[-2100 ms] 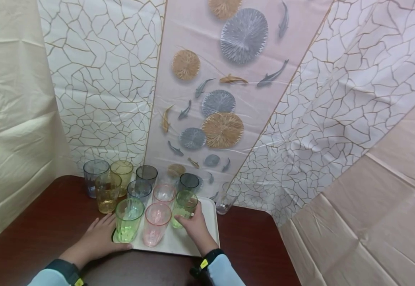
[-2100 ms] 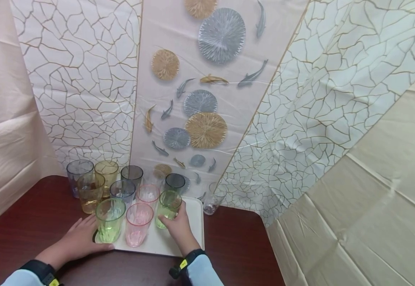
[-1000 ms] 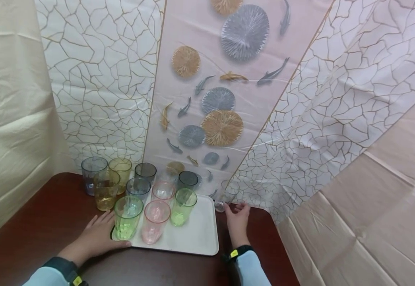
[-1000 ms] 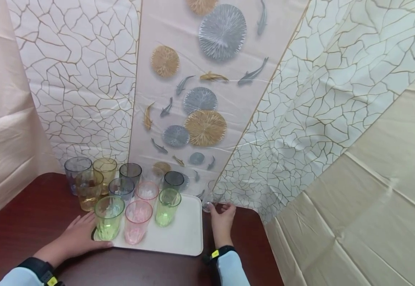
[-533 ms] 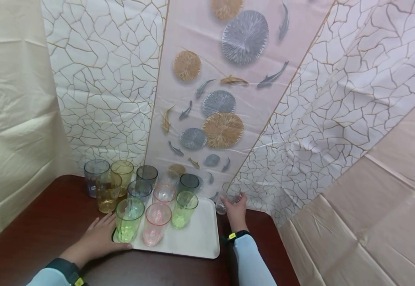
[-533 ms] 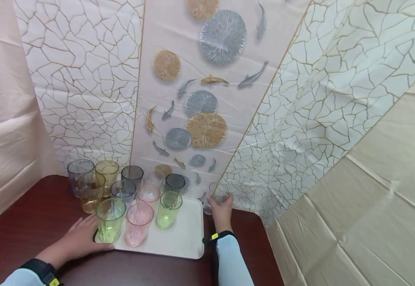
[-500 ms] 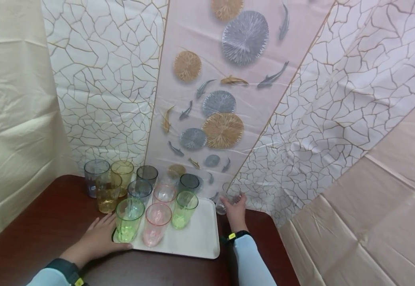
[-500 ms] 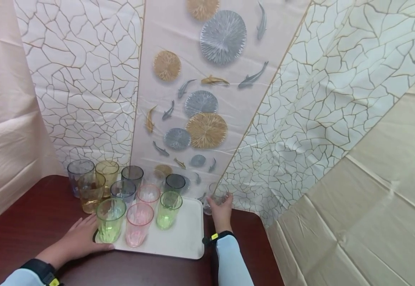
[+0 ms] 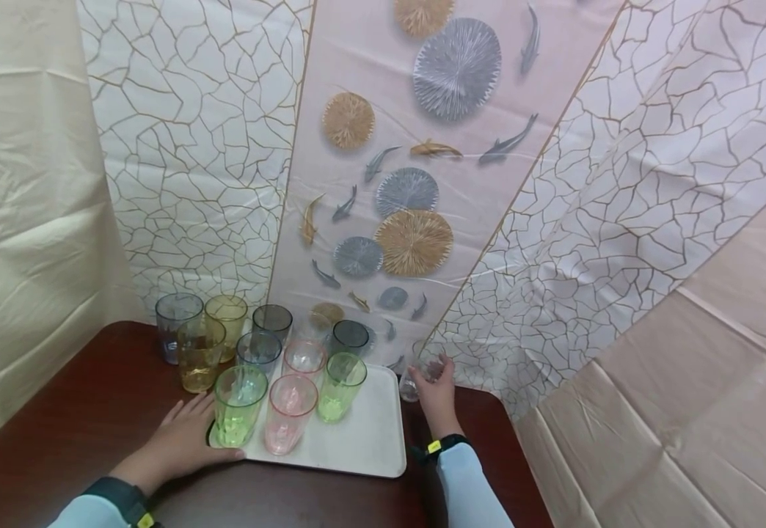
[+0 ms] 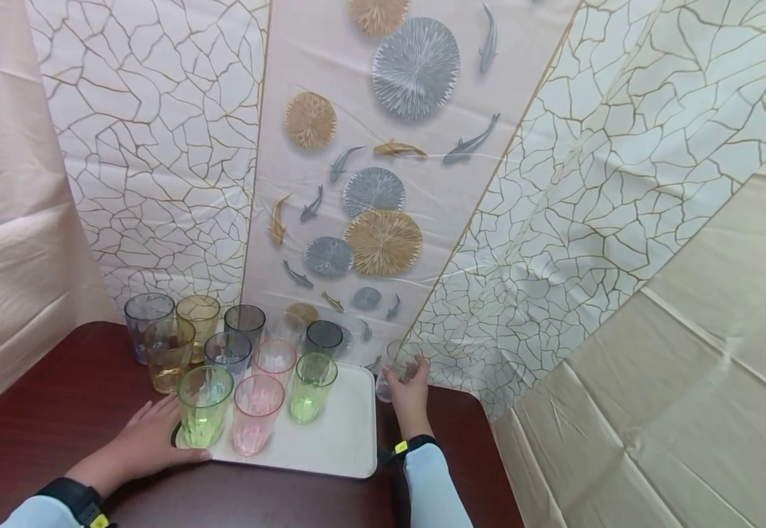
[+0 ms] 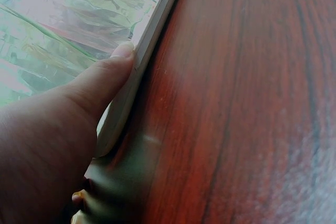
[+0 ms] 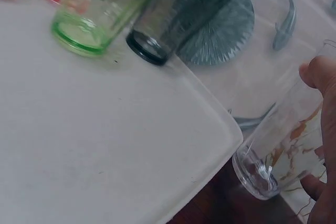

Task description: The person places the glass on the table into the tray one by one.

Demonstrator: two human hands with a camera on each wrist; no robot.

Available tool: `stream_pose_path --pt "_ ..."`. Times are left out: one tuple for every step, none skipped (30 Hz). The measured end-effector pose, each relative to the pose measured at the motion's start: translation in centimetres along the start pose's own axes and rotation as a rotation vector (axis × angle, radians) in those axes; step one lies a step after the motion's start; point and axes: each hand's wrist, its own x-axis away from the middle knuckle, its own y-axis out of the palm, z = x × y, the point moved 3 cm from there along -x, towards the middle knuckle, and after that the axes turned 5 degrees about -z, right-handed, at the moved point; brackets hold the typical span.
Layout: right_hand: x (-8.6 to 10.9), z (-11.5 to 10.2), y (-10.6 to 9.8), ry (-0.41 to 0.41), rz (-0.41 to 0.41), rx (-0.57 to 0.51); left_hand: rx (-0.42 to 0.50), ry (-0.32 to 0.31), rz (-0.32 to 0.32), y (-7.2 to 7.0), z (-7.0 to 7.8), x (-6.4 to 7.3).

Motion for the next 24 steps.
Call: stream_pose_path --pt "0.4 -0.3 -0.1 -0.005 0.004 0.003 -0.001 -0.001 -0.001 0.0 0.0 0.0" --pt "0.8 -0.5 -0.3 -0.012 0.006 0.007 0.0 -0.004 -0.003 0.0 0.0 0.0" --pt "1.3 -0.8 -0.5 -0.021 0.01 0.012 0.0 -0.003 -0.004 0.0 0.0 0.0" --pt "1.7 -1.1 -0.6 -0.026 0.011 0.019 -0.002 -0.004 -0.005 0.0 0.0 0.0" --pt "2.2 -1.3 -0.8 -0.037 0.009 0.024 -0.004 -0.002 -0.004 -0.1 0.0 0.0" --pt "2.7 -1.5 -0.9 -0.046 0.012 0.036 -0.004 -0.004 -0.004 -0.1 0.0 0.0" --pt "3.2 -1.8 -1.0 -0.052 0.013 0.049 -0.005 -0.002 -0.004 -0.2 0.1 0.0" --pt "3.8 -1.9 -1.1 -0.061 0.011 0.058 -0.004 0.0 -0.003 -0.2 0.1 0.1" --pt "4.3 -2.1 -1.1 -0.072 0.006 0.064 -0.003 0.003 -0.002 -0.2 0.1 0.1" --pt "4.9 -2.3 -1.1 -0.08 -0.001 0.069 -0.001 0.0 -0.003 -0.2 0.2 0.1" --pt "5.5 -2.4 -1.1 -0.094 -0.005 0.069 0.002 0.0 -0.003 -0.2 0.2 0.2" --pt "6.1 -2.6 -1.0 -0.104 -0.009 0.069 0.004 0.001 -0.002 -0.2 0.2 0.2" --pt "6.8 -2.8 -0.8 -0.114 -0.014 0.071 0.004 0.003 0.0 -0.2 0.2 0.2" --pt "7.4 -2.9 -0.5 -0.129 -0.024 0.059 0.007 0.002 0.002 -0.1 0.1 0.2" --pt "8.1 -3.1 -0.2 -0.145 -0.035 0.046 0.008 0.001 0.005 -0.1 0.1 0.2" --pt "8.8 -3.2 0.2 -0.156 -0.045 0.034 0.006 0.002 0.008 -0.1 0.1 0.2" --pt "9.4 -3.3 0.6 -0.171 -0.053 0.028 0.004 0.006 0.012 -0.1 0.0 0.2" --pt "10.0 -3.4 1.1 -0.176 -0.061 0.022 0.003 0.009 0.014 0.0 0.0 0.2" --pt "10.6 -3.5 1.6 -0.186 -0.071 0.014 0.004 0.006 0.013 0.0 0.0 0.1" --pt "11.2 -3.7 2.1 -0.193 -0.085 -0.002 0.006 0.004 0.013 0.0 0.0 0.1" --pt "11.8 -3.9 2.6 -0.196 -0.095 -0.01 0.006 0.004 0.012 0.1 -0.1 0.0" --pt "12.4 -4.1 3.0 -0.2 -0.102 -0.003 0.005 0.005 0.012 0.1 -0.1 0.0" --pt "12.9 -4.3 3.5 -0.207 -0.112 0.001 0.007 0.003 0.011 0.2 -0.1 0.0" --pt "13.4 -4.5 3.9 -0.213 -0.126 -0.001 0.006 0.004 0.011 0.2 -0.1 -0.1"
